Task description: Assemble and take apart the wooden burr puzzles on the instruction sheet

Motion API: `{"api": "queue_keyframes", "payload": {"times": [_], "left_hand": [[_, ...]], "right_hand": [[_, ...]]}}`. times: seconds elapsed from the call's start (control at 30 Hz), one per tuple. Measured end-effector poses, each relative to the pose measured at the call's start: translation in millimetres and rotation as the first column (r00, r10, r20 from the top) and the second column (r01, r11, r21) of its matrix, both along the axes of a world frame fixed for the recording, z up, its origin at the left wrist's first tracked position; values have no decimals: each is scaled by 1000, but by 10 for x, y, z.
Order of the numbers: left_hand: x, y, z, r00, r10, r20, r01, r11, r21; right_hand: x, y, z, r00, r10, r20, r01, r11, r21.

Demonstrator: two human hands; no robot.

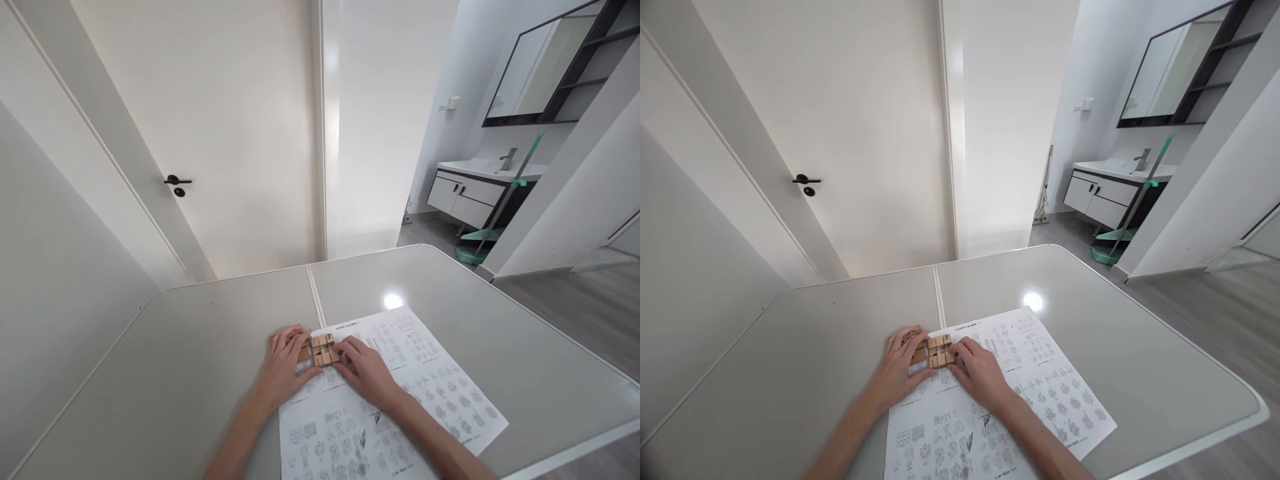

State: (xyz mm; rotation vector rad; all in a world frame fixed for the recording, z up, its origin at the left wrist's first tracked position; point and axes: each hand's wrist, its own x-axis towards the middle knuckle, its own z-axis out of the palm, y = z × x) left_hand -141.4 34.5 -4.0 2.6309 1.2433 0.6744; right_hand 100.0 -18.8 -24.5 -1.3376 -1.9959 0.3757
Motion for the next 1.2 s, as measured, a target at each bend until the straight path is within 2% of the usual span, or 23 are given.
{"api": "queue_keyframes", "payload": {"times": [0.4, 0.83, 1.2], "left_hand": [[-38, 78, -49, 997, 69, 33, -71, 995, 72], [-13, 71, -48, 995, 94, 40, -97, 990, 103], [65, 35, -64, 993, 92, 70, -101, 986, 133]], "right_hand": [[-4, 40, -63, 1000, 20, -17, -19, 998, 61], [-4, 71, -46, 998, 69, -5, -69, 997, 36], [3, 53, -46, 999, 33, -28, -32, 998, 45]]}}
